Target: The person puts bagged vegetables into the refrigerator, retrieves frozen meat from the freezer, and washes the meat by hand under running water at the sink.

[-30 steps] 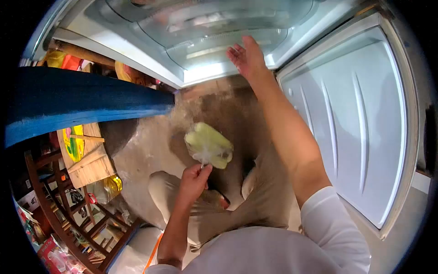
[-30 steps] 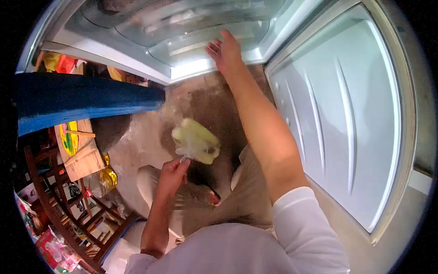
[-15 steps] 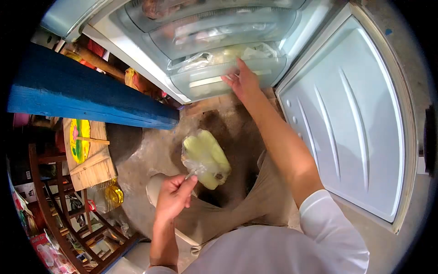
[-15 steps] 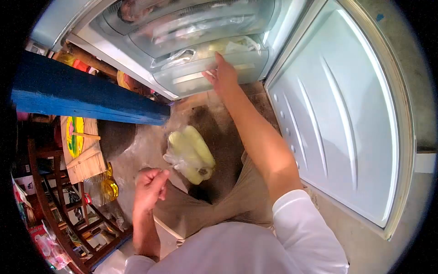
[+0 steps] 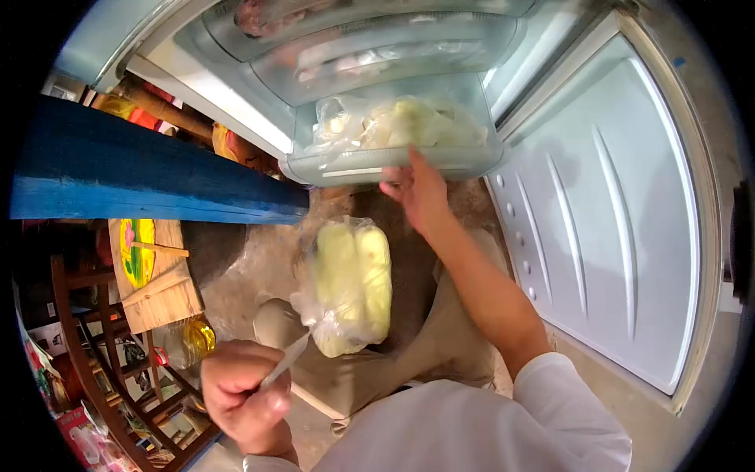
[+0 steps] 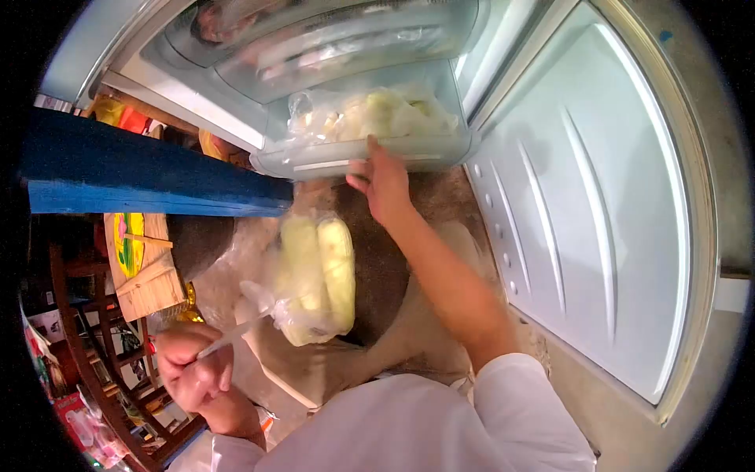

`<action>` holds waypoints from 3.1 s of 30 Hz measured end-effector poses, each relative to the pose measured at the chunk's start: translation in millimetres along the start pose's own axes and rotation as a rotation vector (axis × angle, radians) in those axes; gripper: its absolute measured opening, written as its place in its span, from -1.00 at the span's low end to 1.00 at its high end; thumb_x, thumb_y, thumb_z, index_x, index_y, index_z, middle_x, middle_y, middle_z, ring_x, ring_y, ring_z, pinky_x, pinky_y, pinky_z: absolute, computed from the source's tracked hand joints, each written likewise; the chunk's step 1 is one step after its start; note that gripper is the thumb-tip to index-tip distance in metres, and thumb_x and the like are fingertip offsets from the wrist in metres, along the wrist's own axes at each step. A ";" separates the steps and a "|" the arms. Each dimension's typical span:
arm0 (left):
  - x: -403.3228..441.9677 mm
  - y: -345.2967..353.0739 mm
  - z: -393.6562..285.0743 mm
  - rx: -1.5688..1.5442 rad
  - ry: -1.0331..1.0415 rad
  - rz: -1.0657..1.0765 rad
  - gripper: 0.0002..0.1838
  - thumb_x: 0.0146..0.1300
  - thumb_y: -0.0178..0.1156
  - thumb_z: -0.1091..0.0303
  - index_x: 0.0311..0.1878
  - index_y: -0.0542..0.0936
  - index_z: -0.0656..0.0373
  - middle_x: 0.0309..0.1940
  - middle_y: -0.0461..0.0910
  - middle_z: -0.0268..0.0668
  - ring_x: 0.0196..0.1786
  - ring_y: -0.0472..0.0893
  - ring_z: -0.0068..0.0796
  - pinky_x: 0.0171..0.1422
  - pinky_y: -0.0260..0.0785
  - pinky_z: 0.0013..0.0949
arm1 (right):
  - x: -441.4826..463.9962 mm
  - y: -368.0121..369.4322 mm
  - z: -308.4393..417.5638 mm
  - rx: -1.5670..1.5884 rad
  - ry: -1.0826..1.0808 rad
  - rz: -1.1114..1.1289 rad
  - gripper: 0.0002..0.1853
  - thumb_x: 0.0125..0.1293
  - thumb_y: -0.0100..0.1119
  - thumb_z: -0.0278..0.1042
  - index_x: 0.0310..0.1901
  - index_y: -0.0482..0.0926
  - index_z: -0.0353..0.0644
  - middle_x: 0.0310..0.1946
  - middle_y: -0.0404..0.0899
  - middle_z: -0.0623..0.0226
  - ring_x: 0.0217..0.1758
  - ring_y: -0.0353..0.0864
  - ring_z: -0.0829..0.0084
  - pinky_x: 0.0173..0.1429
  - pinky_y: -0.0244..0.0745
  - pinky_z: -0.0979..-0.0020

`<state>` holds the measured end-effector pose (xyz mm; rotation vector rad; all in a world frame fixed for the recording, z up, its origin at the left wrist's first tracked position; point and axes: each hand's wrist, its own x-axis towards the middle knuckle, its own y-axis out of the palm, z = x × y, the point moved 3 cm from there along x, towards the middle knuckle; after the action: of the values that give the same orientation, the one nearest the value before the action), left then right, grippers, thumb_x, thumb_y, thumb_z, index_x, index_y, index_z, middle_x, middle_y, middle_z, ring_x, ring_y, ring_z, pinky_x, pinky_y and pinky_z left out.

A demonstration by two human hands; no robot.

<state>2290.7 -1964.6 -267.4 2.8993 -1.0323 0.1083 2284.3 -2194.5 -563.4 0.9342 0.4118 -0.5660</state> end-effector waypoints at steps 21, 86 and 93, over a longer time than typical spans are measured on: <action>177.9 94.4 -47.0 0.853 0.217 0.383 -0.71 0.25 0.22 0.21 -0.38 0.57 0.31 -0.57 0.39 -0.51 -0.43 0.33 -0.78 -0.40 0.18 -0.55 | -68.0 101.1 99.8 0.416 -0.218 0.251 -0.47 0.38 -0.11 0.06 0.24 0.34 -0.12 0.17 0.44 0.23 0.22 0.45 0.26 0.28 0.40 0.15; 282.1 62.5 231.3 0.959 -0.138 0.387 0.02 -0.26 0.47 -0.04 0.35 0.31 0.10 0.24 0.30 0.17 0.29 0.36 0.06 0.27 0.34 -0.21 | 37.8 28.0 189.0 -1.892 -0.463 -0.142 -0.47 0.29 -0.07 -0.03 0.17 0.33 -0.25 -0.20 0.60 -0.11 -0.06 0.58 -0.10 0.06 0.44 0.09; 303.5 41.9 304.5 1.192 0.111 0.417 -0.21 -0.04 0.27 0.47 0.35 0.35 -0.24 0.34 0.12 0.28 0.32 0.33 0.14 0.34 0.30 -0.14 | 35.7 26.1 158.4 -2.027 -0.616 0.162 -0.68 0.32 0.00 -0.13 -0.29 0.59 -0.24 -0.31 0.58 0.00 -0.20 0.56 -0.03 -0.02 0.45 0.08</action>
<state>2512.6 -2212.6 -542.7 3.3795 -2.0621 1.2868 2342.3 -2325.2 -482.0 -1.1313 0.1624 -0.0511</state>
